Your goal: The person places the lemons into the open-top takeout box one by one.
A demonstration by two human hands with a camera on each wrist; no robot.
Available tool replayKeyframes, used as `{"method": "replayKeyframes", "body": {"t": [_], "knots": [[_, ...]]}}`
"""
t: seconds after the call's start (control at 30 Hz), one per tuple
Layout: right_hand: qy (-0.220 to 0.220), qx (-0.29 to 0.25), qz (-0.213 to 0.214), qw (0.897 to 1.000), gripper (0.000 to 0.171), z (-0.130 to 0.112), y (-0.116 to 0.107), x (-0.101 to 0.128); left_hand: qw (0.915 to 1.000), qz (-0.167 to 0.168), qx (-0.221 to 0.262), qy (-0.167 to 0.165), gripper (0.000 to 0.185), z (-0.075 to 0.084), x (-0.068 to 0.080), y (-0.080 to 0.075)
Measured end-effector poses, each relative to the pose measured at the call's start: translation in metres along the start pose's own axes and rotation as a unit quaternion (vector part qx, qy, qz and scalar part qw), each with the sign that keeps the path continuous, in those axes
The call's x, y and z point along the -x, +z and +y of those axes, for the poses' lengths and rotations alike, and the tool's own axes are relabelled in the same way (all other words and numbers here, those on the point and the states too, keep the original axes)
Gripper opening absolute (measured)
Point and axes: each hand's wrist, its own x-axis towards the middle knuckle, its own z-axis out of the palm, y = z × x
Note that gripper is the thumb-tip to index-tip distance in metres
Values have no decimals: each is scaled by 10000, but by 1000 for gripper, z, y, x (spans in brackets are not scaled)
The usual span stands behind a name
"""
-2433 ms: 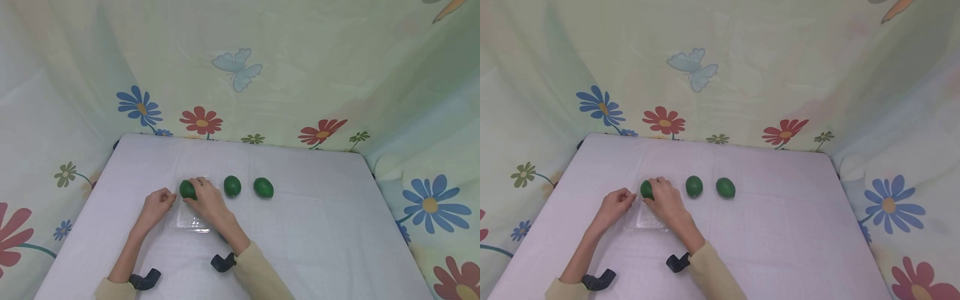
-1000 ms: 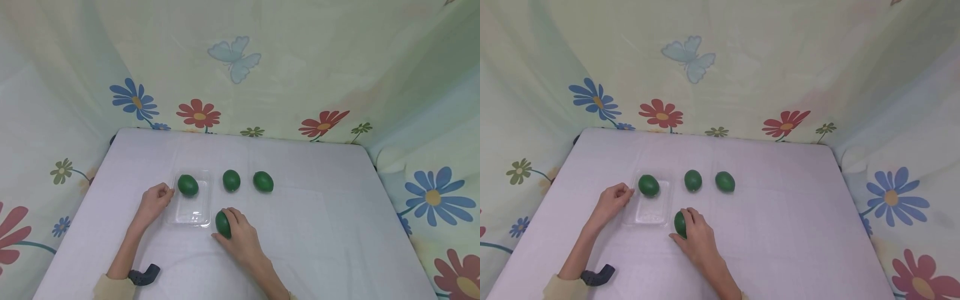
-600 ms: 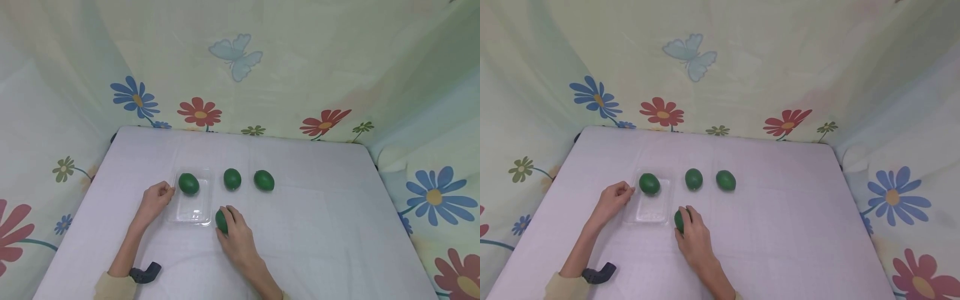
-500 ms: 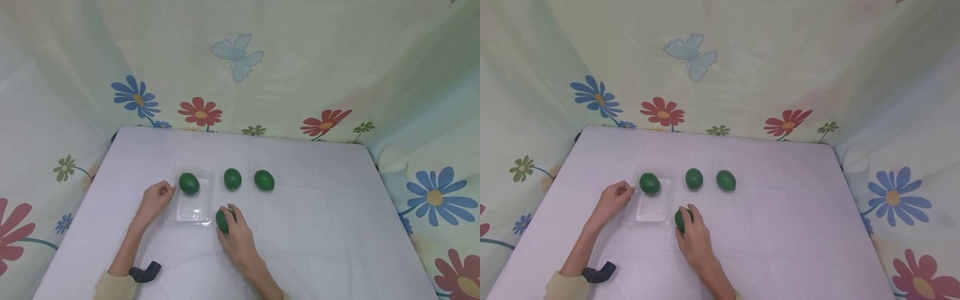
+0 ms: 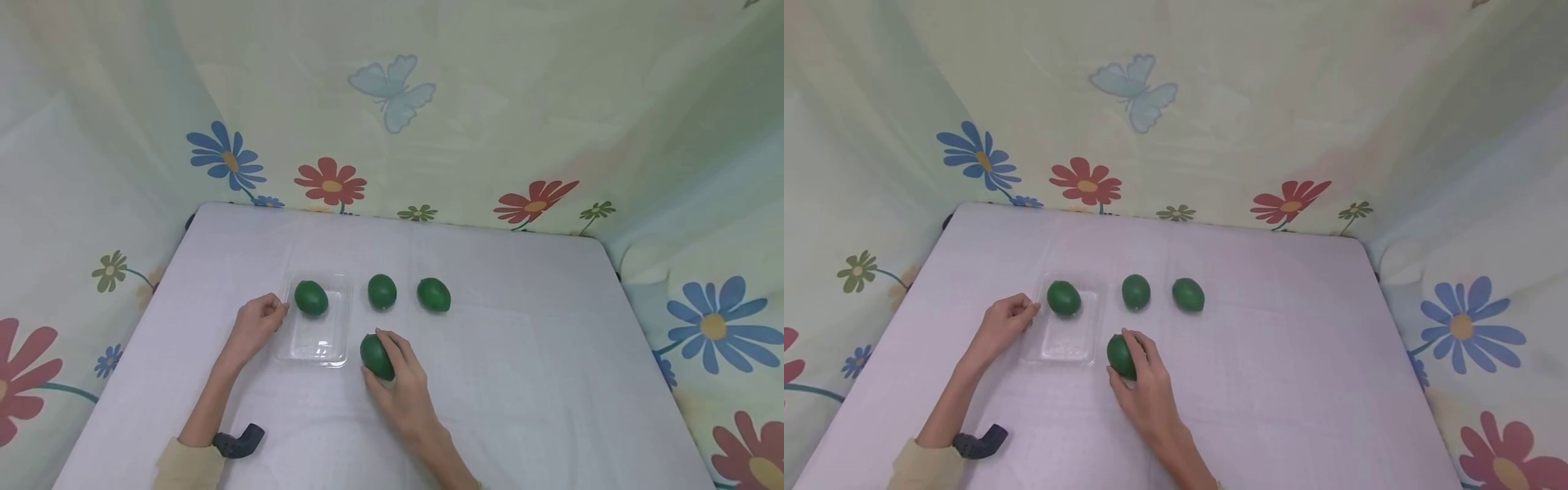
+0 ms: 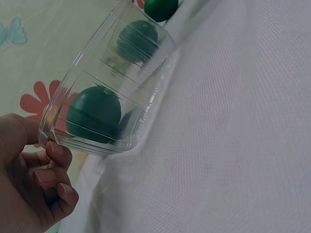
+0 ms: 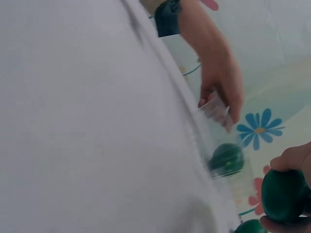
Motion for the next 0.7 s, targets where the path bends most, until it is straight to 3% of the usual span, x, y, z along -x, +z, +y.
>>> {"method": "replayKeyframes", "body": {"t": [0.27,0.5,0.7], "knots": [[-235,-402,-258,9986,62,-12,9,-31,10000,-37,53,-23,27,-1,-2,1],[-39,-847,-1084,9905,58,-27,37,-55,10000,1,79,16,27,-2,-2,2],[332,-593,-1816,9810,57,-41,60,-70,9999,56,37,89,28,-2,-3,1]]}}
